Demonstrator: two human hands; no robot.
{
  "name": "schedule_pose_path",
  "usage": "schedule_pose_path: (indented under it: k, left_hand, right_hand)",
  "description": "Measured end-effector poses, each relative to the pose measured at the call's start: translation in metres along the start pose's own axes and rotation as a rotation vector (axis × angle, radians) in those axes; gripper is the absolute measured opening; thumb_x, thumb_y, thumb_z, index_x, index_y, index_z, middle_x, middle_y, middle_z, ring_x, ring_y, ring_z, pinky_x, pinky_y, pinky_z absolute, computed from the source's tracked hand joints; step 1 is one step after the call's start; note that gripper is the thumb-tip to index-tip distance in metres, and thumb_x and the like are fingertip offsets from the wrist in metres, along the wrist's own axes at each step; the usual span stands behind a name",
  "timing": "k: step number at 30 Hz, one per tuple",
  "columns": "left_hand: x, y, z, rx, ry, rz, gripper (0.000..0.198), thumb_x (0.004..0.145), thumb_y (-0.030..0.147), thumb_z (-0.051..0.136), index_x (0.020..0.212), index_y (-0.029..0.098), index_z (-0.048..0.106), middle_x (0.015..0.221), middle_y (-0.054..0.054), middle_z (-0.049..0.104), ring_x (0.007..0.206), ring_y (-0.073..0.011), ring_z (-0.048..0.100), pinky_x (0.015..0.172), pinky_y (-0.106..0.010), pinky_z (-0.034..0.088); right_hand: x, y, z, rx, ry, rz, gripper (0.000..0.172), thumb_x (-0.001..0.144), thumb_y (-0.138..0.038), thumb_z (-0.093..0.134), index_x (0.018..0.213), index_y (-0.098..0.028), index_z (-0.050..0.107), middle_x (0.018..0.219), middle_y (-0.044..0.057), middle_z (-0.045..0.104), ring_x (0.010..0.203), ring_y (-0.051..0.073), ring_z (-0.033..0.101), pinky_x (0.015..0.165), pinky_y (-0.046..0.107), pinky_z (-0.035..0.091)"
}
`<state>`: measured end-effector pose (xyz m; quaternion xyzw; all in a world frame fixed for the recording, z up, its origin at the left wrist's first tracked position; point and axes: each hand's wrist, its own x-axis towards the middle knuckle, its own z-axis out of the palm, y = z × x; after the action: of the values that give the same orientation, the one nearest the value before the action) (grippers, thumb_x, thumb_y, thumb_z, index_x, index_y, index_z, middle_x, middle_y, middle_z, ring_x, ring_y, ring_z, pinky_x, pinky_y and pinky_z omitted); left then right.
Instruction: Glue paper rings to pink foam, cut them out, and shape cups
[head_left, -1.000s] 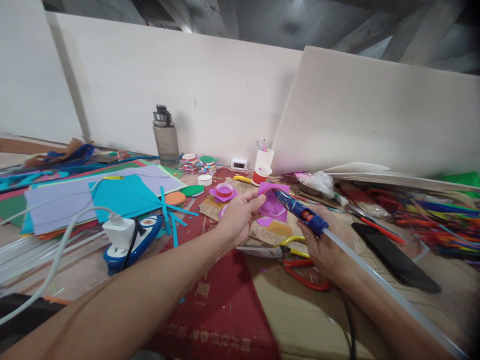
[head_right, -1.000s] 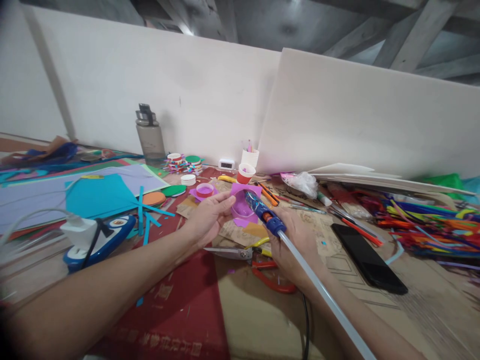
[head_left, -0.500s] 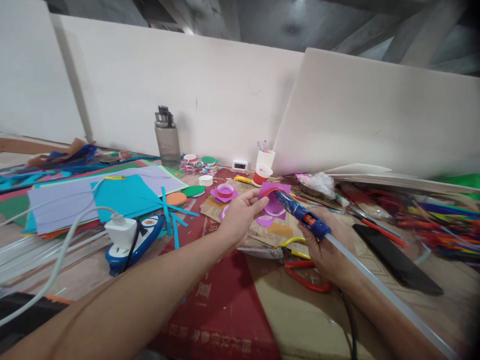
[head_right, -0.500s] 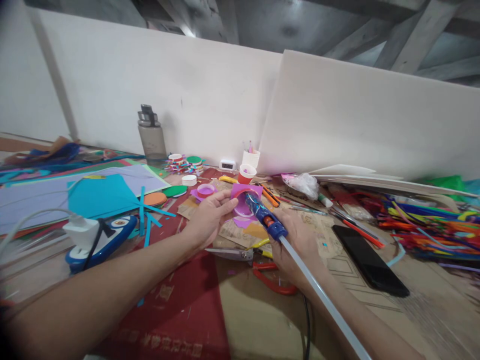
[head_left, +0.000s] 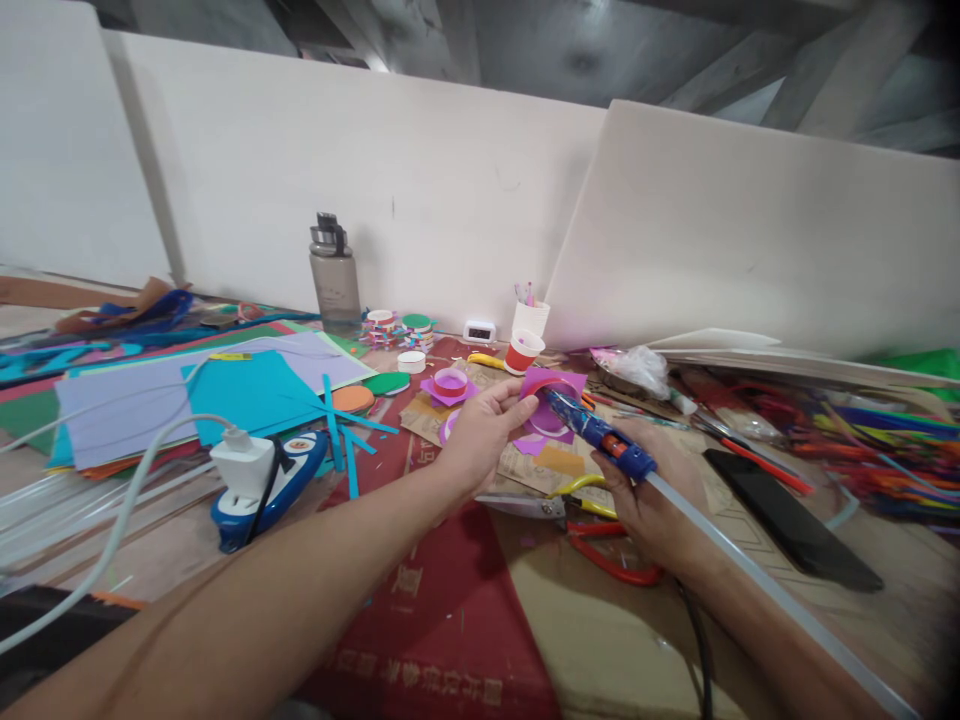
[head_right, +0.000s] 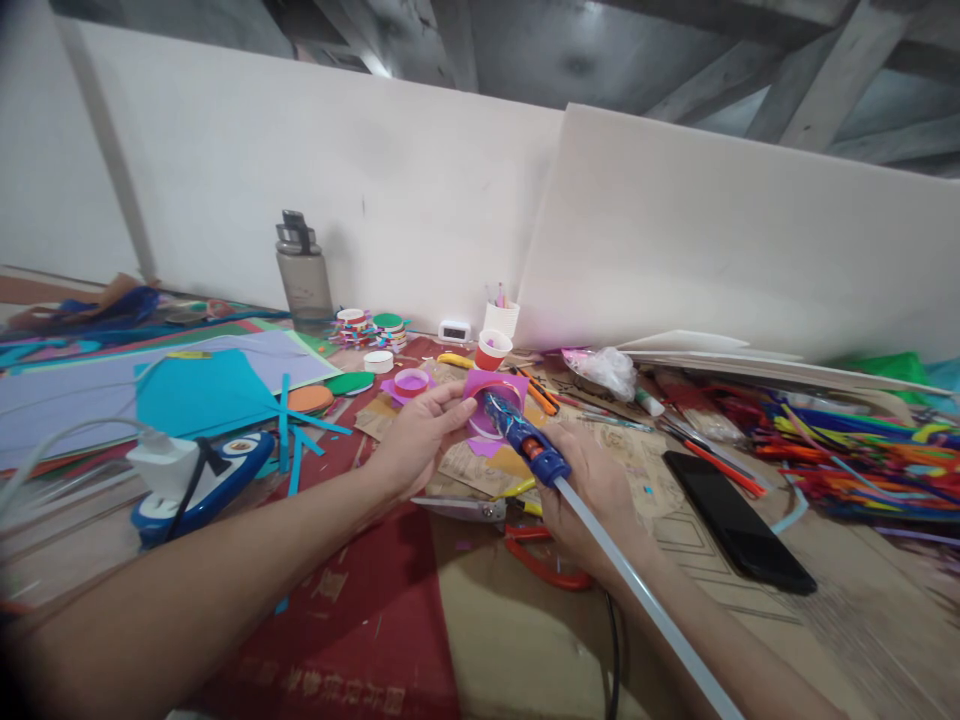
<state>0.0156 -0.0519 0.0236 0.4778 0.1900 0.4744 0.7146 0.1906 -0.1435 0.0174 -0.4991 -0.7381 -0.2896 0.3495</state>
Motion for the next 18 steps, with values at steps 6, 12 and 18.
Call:
schedule_pose_path:
  k: [6, 12, 18]
  left_hand:
    - [-0.0013, 0.0014, 0.0022, -0.061, 0.02, 0.003, 0.029, 0.068, 0.023, 0.075, 0.095, 0.017, 0.069, 0.09, -0.003, 0.07, 0.07, -0.0092, 0.06, 0.067, -0.021, 0.047]
    - [-0.0024, 0.0021, 0.0029, -0.093, 0.02, 0.001, 0.024, 0.068, 0.02, 0.074, 0.091, 0.015, 0.069, 0.089, -0.003, 0.07, 0.07, -0.0081, 0.06, 0.068, -0.02, 0.048]
    - [-0.0015, 0.0032, 0.0009, -0.151, 0.027, -0.024, 0.025, 0.066, 0.021, 0.076, 0.088, 0.014, 0.066, 0.085, -0.002, 0.068, 0.067, -0.0077, 0.061, 0.065, -0.019, 0.05]
  right_hand:
    - [-0.0031, 0.0013, 0.0006, -0.035, 0.009, 0.021, 0.024, 0.084, -0.022, 0.05, 0.107, -0.016, 0.051, 0.095, 0.01, 0.063, 0.086, 0.023, 0.061, 0.069, 0.033, 0.05]
    - [-0.0049, 0.0038, 0.0, -0.063, -0.011, 0.059, 0.022, 0.085, -0.024, 0.05, 0.106, -0.017, 0.052, 0.092, 0.008, 0.063, 0.083, 0.022, 0.061, 0.068, 0.032, 0.048]
    - [-0.0055, 0.0059, -0.0003, -0.068, -0.016, 0.118, 0.021, 0.086, -0.028, 0.051, 0.106, -0.02, 0.052, 0.089, 0.006, 0.062, 0.079, 0.021, 0.061, 0.065, 0.031, 0.047]
